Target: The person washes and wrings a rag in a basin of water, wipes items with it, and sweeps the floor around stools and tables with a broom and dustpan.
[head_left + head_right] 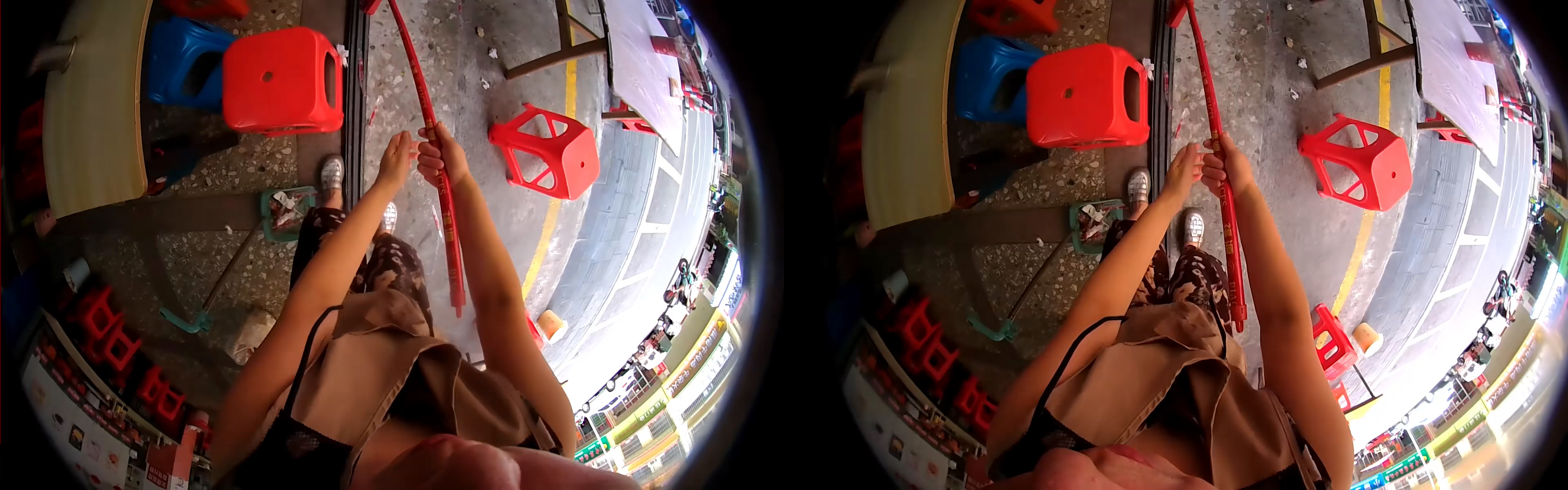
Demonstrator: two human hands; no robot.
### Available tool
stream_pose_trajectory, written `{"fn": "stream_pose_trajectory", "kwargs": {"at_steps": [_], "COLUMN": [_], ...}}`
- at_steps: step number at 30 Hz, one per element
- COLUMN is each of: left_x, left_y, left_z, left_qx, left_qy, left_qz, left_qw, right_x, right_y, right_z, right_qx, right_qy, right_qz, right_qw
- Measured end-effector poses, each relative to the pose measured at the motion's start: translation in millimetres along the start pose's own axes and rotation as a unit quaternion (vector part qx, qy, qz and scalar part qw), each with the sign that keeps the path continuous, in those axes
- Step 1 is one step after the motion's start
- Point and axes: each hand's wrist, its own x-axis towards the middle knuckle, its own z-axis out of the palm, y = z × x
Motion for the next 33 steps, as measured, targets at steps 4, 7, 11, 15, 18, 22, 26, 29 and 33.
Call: {"fn": "stream_pose_trajectory", "kwargs": {"at_steps": [4,7,11,15,18,22,26,29,33], "left_x": [62,60,-7,-71,-66,-37,-101,-177,-224], "left_y": [29,6,-27,-28,-23,-62,-157,-200,-193], "left_z": [-15,-18,1,35,46,39,41,74,108], "left_qx": [-0.026,0.016,-0.065,-0.038,-0.014,-0.092,-0.160,-0.180,-0.183], "left_qy": [0.013,-0.051,-0.104,-0.083,-0.072,-0.026,0.004,0.015,-0.024], "left_qz": [-0.111,-0.157,-0.245,-0.224,-0.173,-0.126,-0.251,-0.275,-0.212], "left_qw": [0.993,0.986,0.962,0.970,0.982,0.987,0.955,0.944,0.960], "right_x": [3,-53,-151,-223,-218,-182,-229,-297,-350], "right_y": [13,44,65,74,71,73,92,99,114], "right_z": [-2,-9,0,-6,-26,-69,-126,-166,-191], "right_qx": [-0.050,-0.036,-0.029,-0.047,-0.059,-0.102,-0.130,-0.154,-0.260], "right_qy": [0.050,0.119,0.192,0.163,0.152,0.123,0.162,0.137,0.151], "right_qz": [0.049,0.122,0.175,0.153,0.147,0.131,0.228,0.275,0.203], "right_qw": [0.996,0.985,0.965,0.973,0.976,0.979,0.951,0.939,0.932]}}
